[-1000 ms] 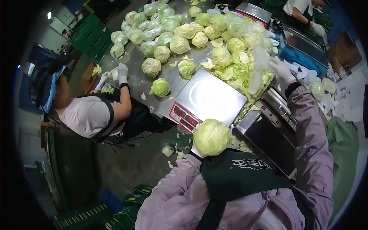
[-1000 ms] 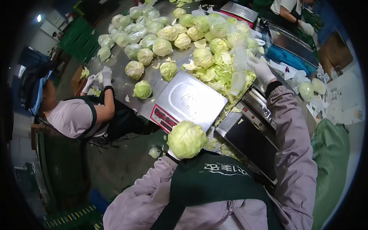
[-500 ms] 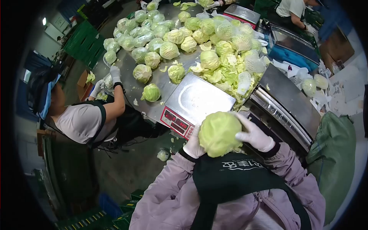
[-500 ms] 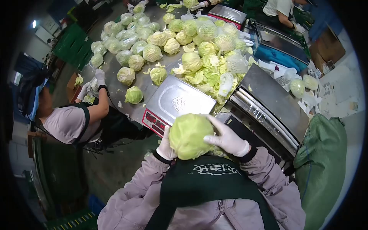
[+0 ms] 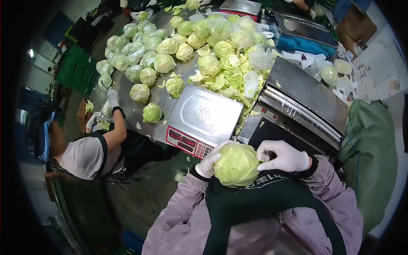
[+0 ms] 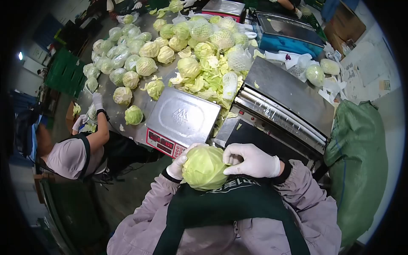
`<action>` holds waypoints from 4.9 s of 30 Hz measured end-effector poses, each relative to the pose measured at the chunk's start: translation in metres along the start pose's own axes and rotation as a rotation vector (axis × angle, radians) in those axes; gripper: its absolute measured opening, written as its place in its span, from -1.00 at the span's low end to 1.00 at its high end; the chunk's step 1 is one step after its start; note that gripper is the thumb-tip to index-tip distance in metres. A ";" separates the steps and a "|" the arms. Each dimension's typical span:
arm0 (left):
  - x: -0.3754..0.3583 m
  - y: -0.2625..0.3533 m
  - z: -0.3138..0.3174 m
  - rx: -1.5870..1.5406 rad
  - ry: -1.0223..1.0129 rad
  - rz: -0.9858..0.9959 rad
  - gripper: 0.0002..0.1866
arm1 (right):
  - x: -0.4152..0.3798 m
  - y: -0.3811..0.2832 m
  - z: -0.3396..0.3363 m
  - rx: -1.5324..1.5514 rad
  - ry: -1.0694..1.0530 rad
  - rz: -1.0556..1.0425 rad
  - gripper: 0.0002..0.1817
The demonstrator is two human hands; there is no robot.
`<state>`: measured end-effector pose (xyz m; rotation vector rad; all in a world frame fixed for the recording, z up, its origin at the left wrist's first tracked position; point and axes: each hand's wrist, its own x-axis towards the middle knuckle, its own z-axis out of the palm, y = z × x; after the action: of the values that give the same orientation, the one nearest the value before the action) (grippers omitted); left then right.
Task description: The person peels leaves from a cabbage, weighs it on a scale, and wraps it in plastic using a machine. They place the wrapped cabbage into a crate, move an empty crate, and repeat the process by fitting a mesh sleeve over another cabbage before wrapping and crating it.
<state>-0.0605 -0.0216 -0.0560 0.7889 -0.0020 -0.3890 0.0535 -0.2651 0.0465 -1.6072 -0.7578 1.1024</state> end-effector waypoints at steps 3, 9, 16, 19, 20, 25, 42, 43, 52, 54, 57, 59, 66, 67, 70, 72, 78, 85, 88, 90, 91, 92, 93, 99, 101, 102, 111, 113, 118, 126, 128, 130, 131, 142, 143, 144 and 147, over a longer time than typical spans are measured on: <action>0.004 0.019 -0.019 0.125 -0.096 -0.129 -0.12 | 0.006 0.002 -0.005 0.024 -0.070 0.008 -0.83; 0.013 0.037 -0.015 0.393 -0.173 -0.104 -0.10 | 0.015 0.013 -0.016 0.092 -0.262 -0.127 -0.80; 0.011 0.049 -0.018 0.641 -0.211 -0.133 -0.15 | 0.032 -0.006 0.000 -0.073 -0.252 -0.075 -0.57; 0.016 0.053 -0.013 0.586 -0.268 -0.216 -0.17 | 0.040 -0.002 0.007 -0.200 -0.277 -0.172 -0.53; 0.014 0.051 -0.017 0.597 -0.248 -0.221 -0.23 | 0.041 -0.005 0.008 -0.196 -0.293 -0.145 -0.53; 0.002 0.026 -0.027 0.503 -0.084 -0.238 -0.34 | 0.044 -0.028 0.020 -0.248 -0.312 -0.040 -0.54; -0.022 0.010 -0.044 0.306 0.211 -0.288 -0.31 | 0.061 -0.013 0.070 -0.676 -0.411 -0.181 -0.78; -0.025 0.005 -0.047 0.308 0.213 -0.286 -0.31 | 0.060 -0.012 0.071 -0.676 -0.428 -0.211 -0.78; -0.051 -0.043 -0.061 -0.717 0.379 0.127 -0.17 | 0.060 -0.005 0.047 -0.585 -0.530 -0.379 -0.75; -0.049 -0.040 -0.068 -0.856 0.329 0.235 -0.14 | 0.059 -0.029 0.014 -0.272 -0.513 -0.305 -0.74; -0.052 -0.022 -0.064 -0.732 0.314 0.249 -0.17 | 0.062 -0.064 -0.039 -0.345 -0.154 -0.325 -0.77; -0.050 -0.016 -0.063 -0.811 0.325 0.266 -0.13 | 0.077 -0.073 -0.060 -0.081 0.142 -0.098 -0.57; -0.039 0.027 -0.036 0.011 0.341 0.353 0.06 | 0.109 0.020 -0.020 -0.180 0.292 -0.107 -0.26; -0.034 0.042 -0.027 0.012 0.330 0.347 0.06 | 0.104 0.019 -0.007 0.231 0.115 0.104 -0.31; -0.016 0.067 -0.001 0.453 0.317 0.478 -0.04 | 0.097 0.024 0.032 1.027 -0.004 0.153 -0.33; -0.007 0.065 0.008 0.255 0.474 0.444 -0.15 | 0.095 0.042 0.030 1.218 0.063 0.090 -0.35; 0.026 0.023 -0.001 -0.547 0.080 0.078 -0.29 | 0.075 0.061 0.014 1.169 0.071 0.023 -0.36; 0.019 0.024 0.035 0.039 0.017 0.011 -0.20 | 0.060 0.056 0.000 0.936 0.136 -0.166 -0.35; 0.028 0.025 0.031 -0.203 -0.055 -0.036 -0.12 | 0.055 0.052 -0.009 0.727 0.077 -0.176 -0.37; 0.033 0.010 0.022 -0.331 0.035 -0.058 -0.23 | 0.056 0.053 -0.004 0.393 0.175 -0.198 -0.40; 0.031 0.005 0.019 -0.328 0.034 -0.057 -0.23 | 0.056 0.053 0.000 0.061 0.270 -0.212 -0.44; 0.028 -0.001 0.016 -0.253 0.019 -0.100 -0.27 | 0.053 0.049 0.007 0.079 0.329 -0.177 -0.53; 0.026 -0.005 0.013 -0.178 0.003 -0.143 -0.31 | 0.050 0.048 0.006 0.080 0.328 -0.177 -0.53; 0.017 0.015 0.017 -0.099 -0.068 -0.168 -0.23 | 0.003 0.009 0.008 -0.053 0.251 -0.286 -0.74; 0.017 0.026 0.024 0.109 -0.101 -0.150 -0.18 | -0.001 0.006 0.007 -0.067 0.234 -0.305 -0.80; 0.018 0.029 0.025 0.111 -0.126 -0.149 -0.14 | -0.001 0.004 0.006 0.050 0.209 -0.159 -0.83; 0.016 0.040 0.029 0.183 -0.150 -0.212 0.00 | -0.005 0.003 -0.017 0.338 -0.236 -0.012 -0.83; 0.010 0.040 0.029 0.161 -0.142 -0.208 0.02 | -0.012 0.000 -0.022 0.241 -0.354 0.003 -0.80; -0.014 0.022 0.017 -0.032 -0.062 -0.098 0.07 | -0.022 0.012 -0.033 0.194 -0.456 -0.069 -0.78; -0.030 0.007 0.014 -0.159 0.032 -0.033 0.09 | 0.005 0.004 0.014 -0.350 0.007 -0.604 -0.74; -0.032 0.002 0.012 -0.157 0.056 -0.025 0.06 | 0.005 0.004 0.022 -0.429 -0.007 -0.426 -0.68; -0.034 -0.003 0.012 -0.224 0.140 -0.012 -0.03 | 0.004 0.008 0.026 -0.491 -0.024 -0.390 -0.69; -0.036 -0.005 0.012 -0.223 0.150 -0.003 -0.03 | 0.005 0.010 0.027 -0.556 -0.033 -0.355 -0.70; -0.032 0.023 0.037 0.225 0.293 -0.008 -0.25 | 0.014 -0.022 0.051 -0.385 0.218 -0.341 -0.68; -0.031 0.023 0.037 0.252 0.286 -0.014 -0.26 | 0.012 -0.024 0.050 -0.300 0.157 -0.227 -0.72; -0.031 0.024 0.036 0.280 0.279 -0.022 -0.27 | 0.014 -0.023 0.049 -0.301 0.156 -0.228 -0.72; -0.027 0.030 0.036 0.342 0.232 -0.037 -0.27 | 0.022 -0.018 0.041 -0.198 0.151 -0.149 -0.81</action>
<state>-0.0809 -0.0178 -0.0063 1.1707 0.1673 -0.3342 0.0246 -0.2249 0.0539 -1.7466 -0.8919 0.8092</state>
